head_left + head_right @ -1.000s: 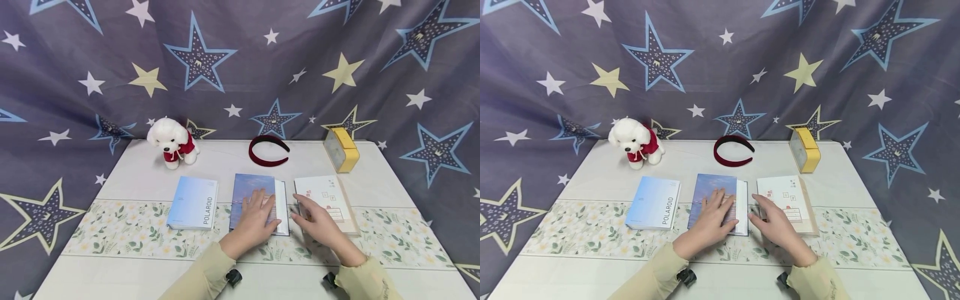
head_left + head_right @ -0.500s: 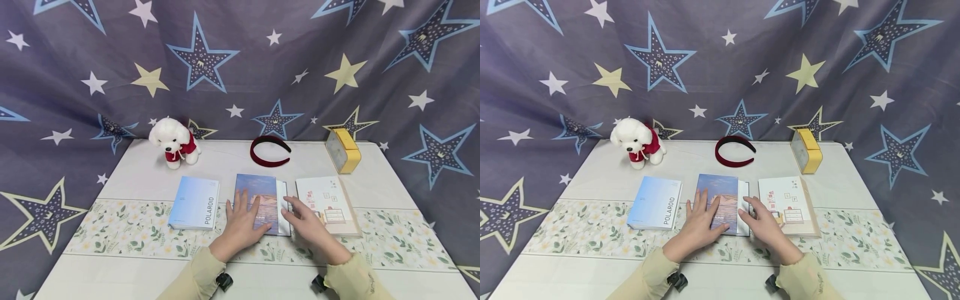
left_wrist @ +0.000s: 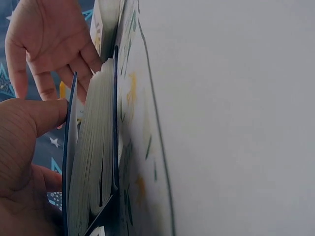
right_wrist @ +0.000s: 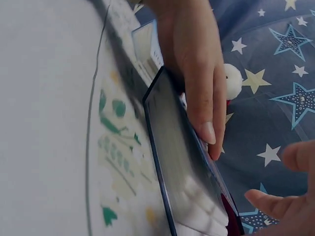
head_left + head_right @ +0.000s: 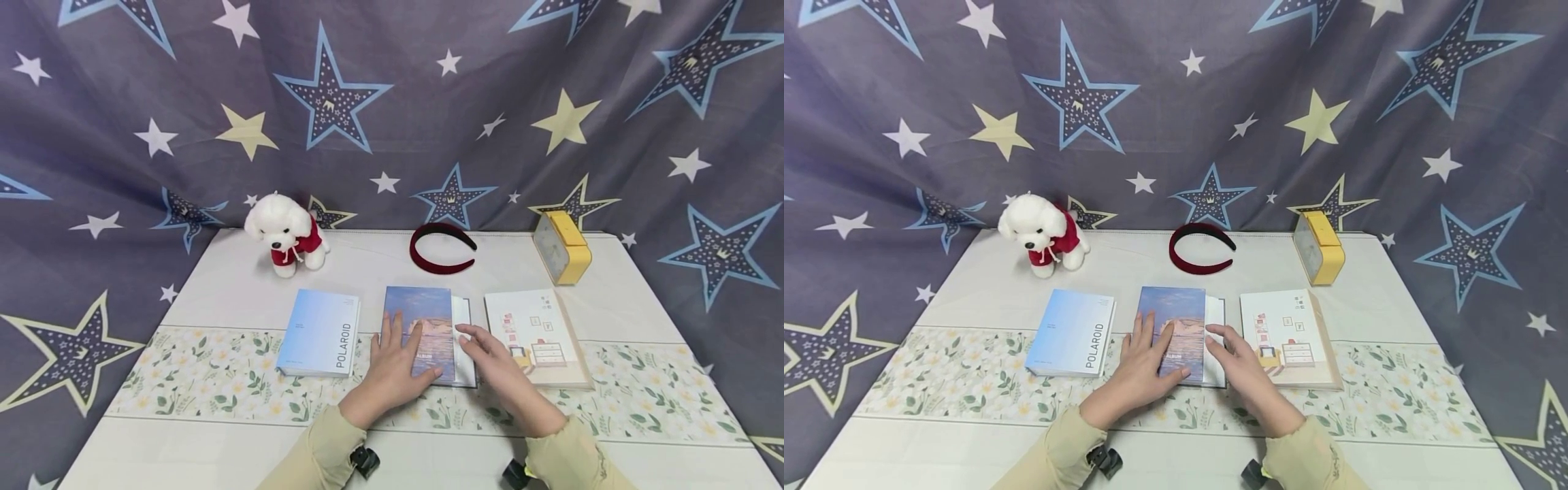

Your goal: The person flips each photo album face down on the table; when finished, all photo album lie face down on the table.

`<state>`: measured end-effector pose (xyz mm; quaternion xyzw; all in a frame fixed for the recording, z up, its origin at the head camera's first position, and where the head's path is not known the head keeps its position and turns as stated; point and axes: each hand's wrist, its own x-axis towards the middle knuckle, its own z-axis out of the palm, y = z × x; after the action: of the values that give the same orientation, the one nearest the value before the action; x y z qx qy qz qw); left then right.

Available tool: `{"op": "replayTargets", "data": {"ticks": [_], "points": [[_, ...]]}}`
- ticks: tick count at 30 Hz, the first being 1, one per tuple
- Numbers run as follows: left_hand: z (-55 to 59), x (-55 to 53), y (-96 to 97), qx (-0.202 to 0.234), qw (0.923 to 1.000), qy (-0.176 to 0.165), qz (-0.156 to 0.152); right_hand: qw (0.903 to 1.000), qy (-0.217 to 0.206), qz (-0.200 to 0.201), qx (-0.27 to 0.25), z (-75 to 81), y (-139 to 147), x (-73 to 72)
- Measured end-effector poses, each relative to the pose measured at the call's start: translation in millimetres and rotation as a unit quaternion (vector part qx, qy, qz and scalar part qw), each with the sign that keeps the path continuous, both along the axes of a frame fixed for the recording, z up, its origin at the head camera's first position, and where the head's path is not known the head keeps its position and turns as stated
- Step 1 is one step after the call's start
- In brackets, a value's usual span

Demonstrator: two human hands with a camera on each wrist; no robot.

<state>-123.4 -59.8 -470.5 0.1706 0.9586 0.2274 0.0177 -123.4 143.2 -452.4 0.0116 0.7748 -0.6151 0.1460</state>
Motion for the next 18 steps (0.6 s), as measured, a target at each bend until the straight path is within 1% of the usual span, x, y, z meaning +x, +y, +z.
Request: {"op": "replayTargets", "data": {"ticks": [4,8,15,18], "points": [[0.7,0.3,-0.8,0.010,0.9999,-0.009,-0.001,0.9968,-0.006,-0.016,-0.077,-0.5,2.0,0.1],[1.4,0.2,-1.4,0.023,0.9996,-0.017,-0.002,0.9911,-0.015,-0.025,-0.130,-0.3,3.6,-0.4],[1.6,0.4,-1.7,0.033,0.9991,-0.026,-0.003,0.9806,-0.039,-0.073,-0.178,2.4,4.5,-2.0],[1.1,0.2,-1.9,0.033,0.9990,-0.029,-0.003,0.9775,-0.044,-0.084,-0.188,2.9,5.0,-2.2]]}}
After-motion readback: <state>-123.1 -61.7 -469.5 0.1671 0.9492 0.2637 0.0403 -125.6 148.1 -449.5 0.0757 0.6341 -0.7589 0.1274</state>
